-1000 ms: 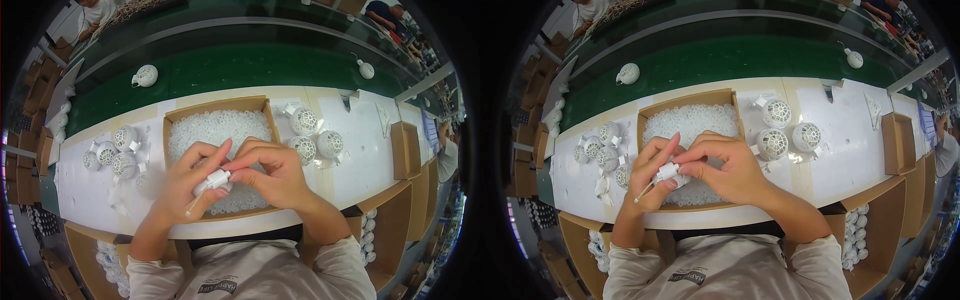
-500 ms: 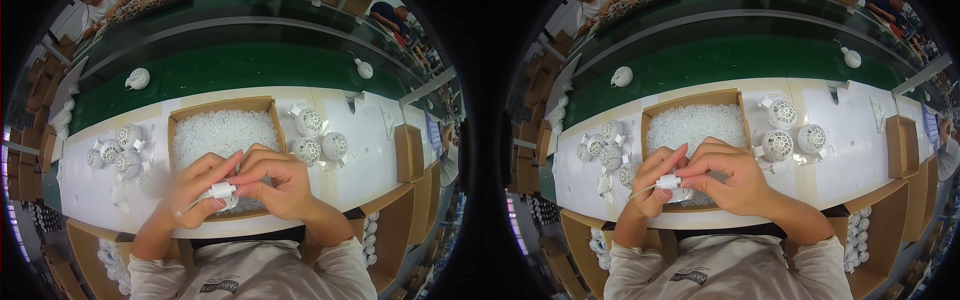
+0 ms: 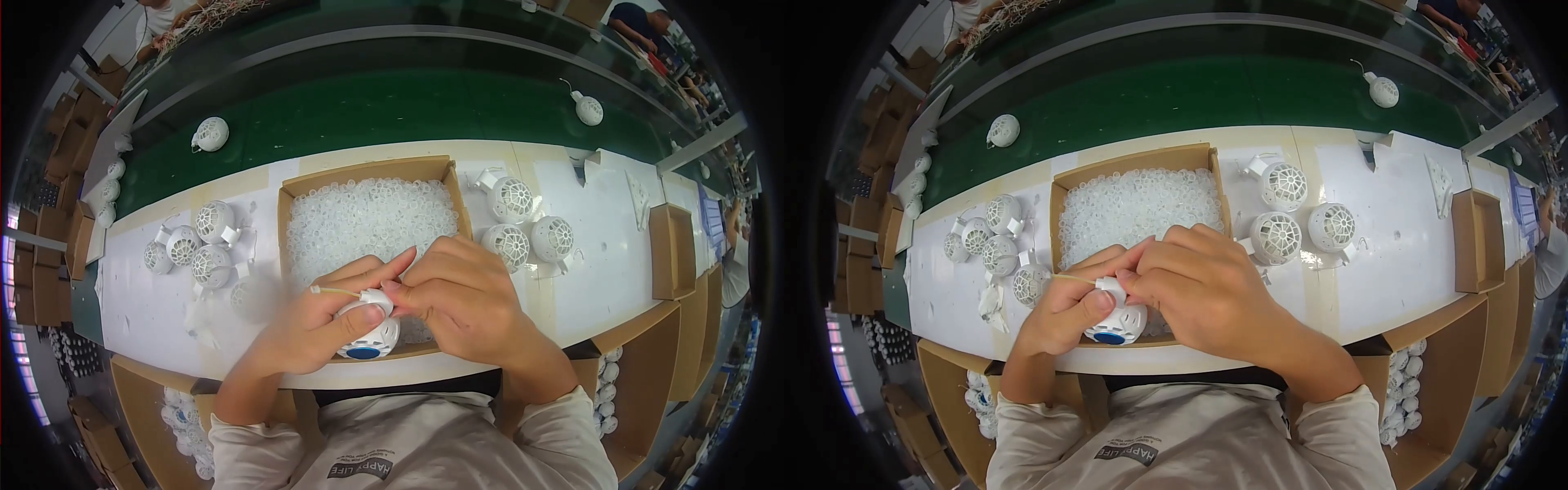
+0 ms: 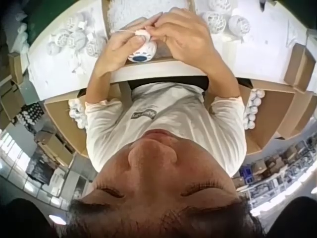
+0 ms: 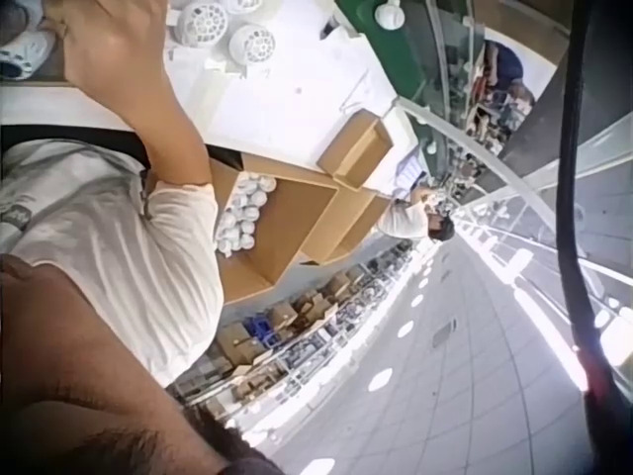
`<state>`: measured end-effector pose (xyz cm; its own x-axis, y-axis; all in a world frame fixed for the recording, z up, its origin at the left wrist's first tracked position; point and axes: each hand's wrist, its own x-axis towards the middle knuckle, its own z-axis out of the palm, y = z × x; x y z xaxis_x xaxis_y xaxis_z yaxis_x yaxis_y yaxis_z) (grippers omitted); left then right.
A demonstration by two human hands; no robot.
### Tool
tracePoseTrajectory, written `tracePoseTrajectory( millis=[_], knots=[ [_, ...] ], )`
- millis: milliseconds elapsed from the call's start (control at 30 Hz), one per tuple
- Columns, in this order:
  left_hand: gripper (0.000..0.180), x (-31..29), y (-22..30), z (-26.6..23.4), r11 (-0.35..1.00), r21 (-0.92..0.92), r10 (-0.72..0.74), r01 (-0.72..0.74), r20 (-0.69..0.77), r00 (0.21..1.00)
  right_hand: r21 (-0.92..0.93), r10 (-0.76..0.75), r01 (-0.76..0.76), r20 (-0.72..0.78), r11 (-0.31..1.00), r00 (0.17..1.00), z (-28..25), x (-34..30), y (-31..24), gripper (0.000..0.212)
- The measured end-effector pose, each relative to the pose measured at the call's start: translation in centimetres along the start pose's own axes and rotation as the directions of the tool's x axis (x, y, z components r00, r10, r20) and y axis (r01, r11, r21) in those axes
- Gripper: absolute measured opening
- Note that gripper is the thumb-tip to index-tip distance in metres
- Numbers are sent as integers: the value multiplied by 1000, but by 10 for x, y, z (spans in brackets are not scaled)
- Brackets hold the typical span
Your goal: Attaching strings to small white components and placing them into a box with packaging beads.
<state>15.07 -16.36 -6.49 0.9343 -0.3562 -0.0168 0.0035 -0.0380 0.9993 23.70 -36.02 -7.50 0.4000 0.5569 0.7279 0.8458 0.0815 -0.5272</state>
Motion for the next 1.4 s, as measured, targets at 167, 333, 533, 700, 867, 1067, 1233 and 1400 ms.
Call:
tracePoseTrajectory(
  millis=[167,333,533,700,867,1067,1233,1400],
  knots=[
    [78,1,-4,-10,932,308,198,-193,15,980,168,106,-110,33,980,994,1,0,0,28],
    [108,2,-10,-4,896,334,354,-292,-141,925,177,211,-225,94,958,973,-2,7,-16,35],
    [115,7,-8,1,783,521,486,-340,-170,857,216,115,-128,69,968,991,11,-4,-2,39],
    [90,8,-5,8,732,606,488,-312,-147,860,124,85,-87,22,988,996,16,-2,-6,35],
    [78,8,-11,8,662,653,552,-369,-91,829,139,82,-84,24,987,996,16,-3,-7,33],
    [71,9,-8,7,755,526,522,-392,-119,844,177,101,-115,82,978,991,2,5,-6,32],
    [81,-2,-8,4,854,-508,-208,109,-142,968,257,71,-93,94,962,993,2,4,1,31],
    [77,-4,-11,-21,861,-507,-60,-35,-169,984,-79,392,-398,-86,914,916,11,3,2,30]
  ],
)
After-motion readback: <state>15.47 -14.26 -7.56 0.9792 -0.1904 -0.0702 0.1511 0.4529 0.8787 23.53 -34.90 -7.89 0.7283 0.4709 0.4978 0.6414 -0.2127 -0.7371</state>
